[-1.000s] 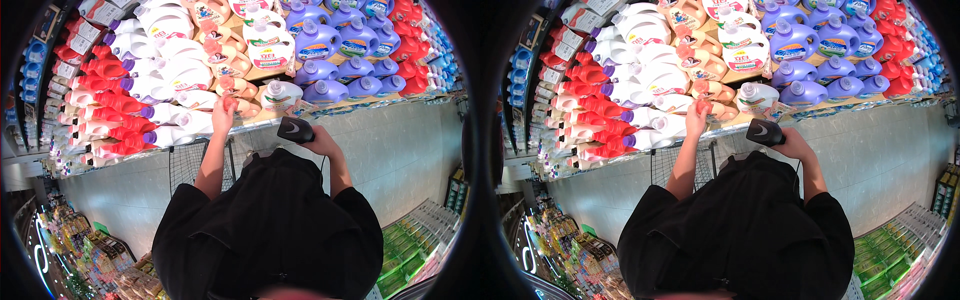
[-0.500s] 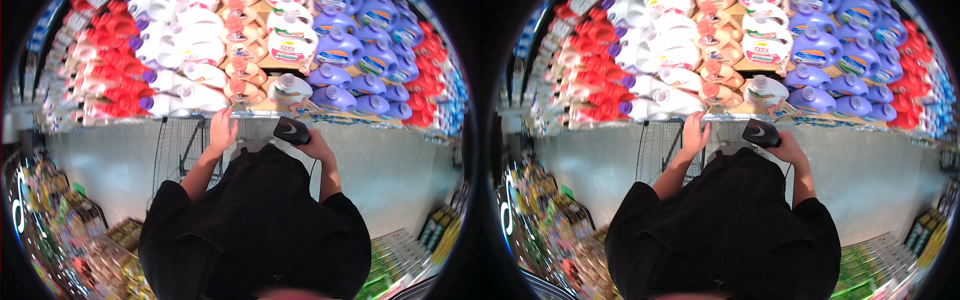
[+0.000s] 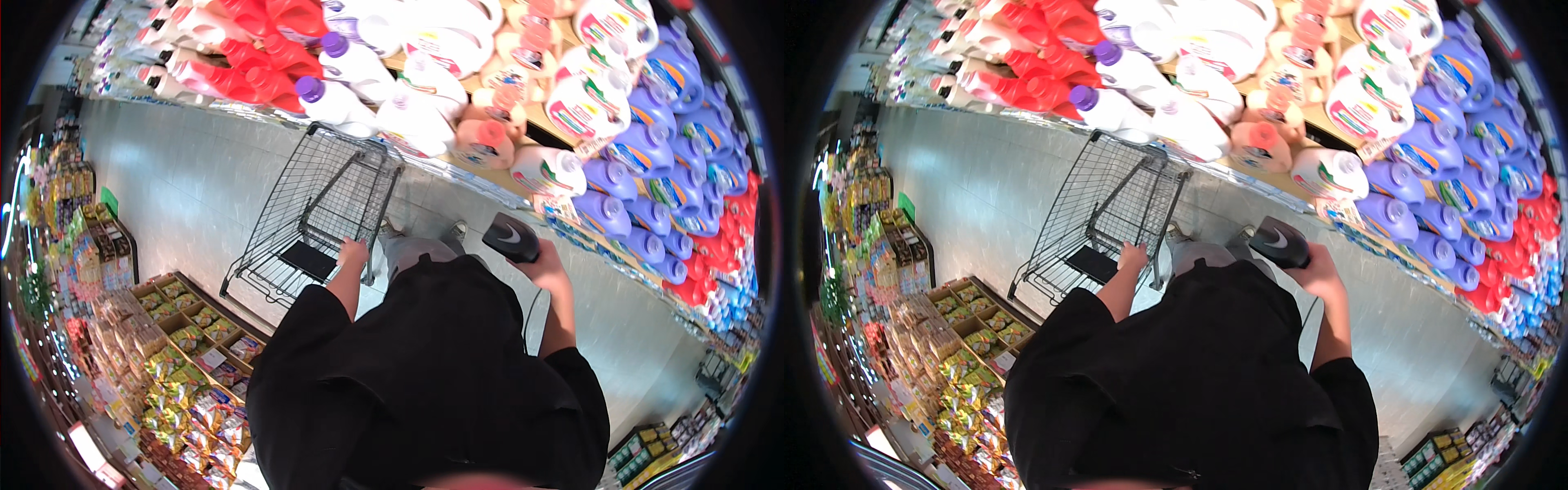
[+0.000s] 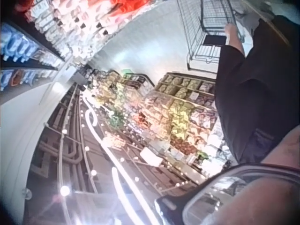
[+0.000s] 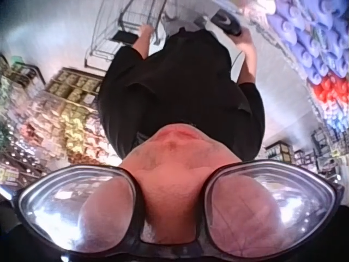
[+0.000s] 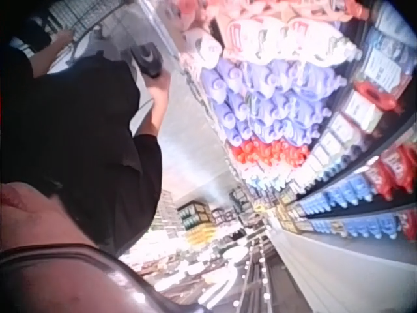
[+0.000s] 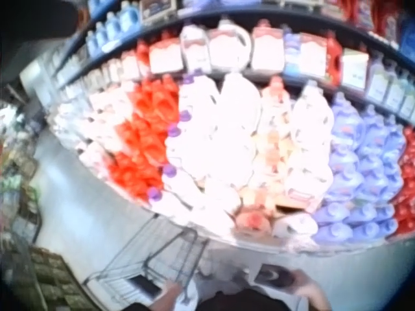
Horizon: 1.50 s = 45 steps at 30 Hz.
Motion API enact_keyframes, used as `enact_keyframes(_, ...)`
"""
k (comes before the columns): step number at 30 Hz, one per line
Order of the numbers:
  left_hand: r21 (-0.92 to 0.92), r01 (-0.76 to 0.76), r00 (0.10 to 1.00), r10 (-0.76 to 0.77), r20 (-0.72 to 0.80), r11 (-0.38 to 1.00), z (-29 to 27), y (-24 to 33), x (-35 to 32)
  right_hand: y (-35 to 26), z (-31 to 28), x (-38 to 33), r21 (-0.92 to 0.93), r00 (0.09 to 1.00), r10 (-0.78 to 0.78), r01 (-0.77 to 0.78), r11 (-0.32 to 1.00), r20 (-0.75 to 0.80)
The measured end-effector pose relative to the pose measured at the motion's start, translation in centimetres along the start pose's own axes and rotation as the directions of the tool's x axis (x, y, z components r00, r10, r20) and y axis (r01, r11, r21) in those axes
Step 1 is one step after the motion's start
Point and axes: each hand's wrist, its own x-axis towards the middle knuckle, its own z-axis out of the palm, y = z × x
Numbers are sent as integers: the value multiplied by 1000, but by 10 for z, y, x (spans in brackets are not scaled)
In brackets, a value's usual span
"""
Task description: Scan various detergent and household cleaner bottles using a handheld scanner.
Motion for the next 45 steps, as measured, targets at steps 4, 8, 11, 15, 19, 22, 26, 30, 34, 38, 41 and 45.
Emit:
enact_keyframes(4, 12, -243, 970, 243, -2, 970, 19, -26, 32, -23, 31, 11, -15, 998, 50, -50, 999, 43)
enact_keyframes(8, -66, -294, 956, 293, -29, 953, 10, -32, 33, -54, 69, 27, -24, 993, 15, -12, 1000, 115)
enact_keyframes(11, -114, -286, 958, 286, -12, 952, 7, -41, 36, -77, 98, 42, -57, 988, 12, -4, 998, 152)
enact_keyframes(15, -106, -278, 960, 279, -2, 955, -6, -53, 43, -113, 131, 59, -82, 982, 3, 13, 997, 186)
enact_keyframes(19, -80, -271, 962, 268, -43, 959, -12, -81, 58, -128, 161, 75, -131, 979, -46, 73, 989, 200)
enact_keyframes(22, -64, -280, 960, 278, -42, 958, -17, -98, 72, -137, 184, 84, -139, 972, -10, 44, 989, 236)
enact_keyframes(26, -62, -306, 952, 306, -19, 950, -30, -116, 95, -157, 210, 102, -129, 954, -26, 68, 989, 298)
enact_keyframes(30, -57, -344, 938, 340, -66, 937, -41, -136, 114, -175, 236, 109, -94, 961, -59, 87, 992, 272)
enact_keyframes(34, -61, -304, 950, 298, -91, 951, -66, -149, 125, -185, 249, 119, -176, 943, -40, 104, 979, 331)
enact_keyframes(38, -243, -102, 989, 72, -130, 965, -88, -161, 100, -185, 265, 133, -257, 932, -21, 121, 959, 361)
enact_keyframes(41, -262, 67, 964, -131, -232, 963, -69, -182, 91, -191, 279, 144, -244, 922, -48, 152, 958, 385)
enact_keyframes(45, -256, 33, 959, -102, -263, 966, -76, -200, 96, -209, 297, 156, -225, 898, -106, 219, 950, 427)
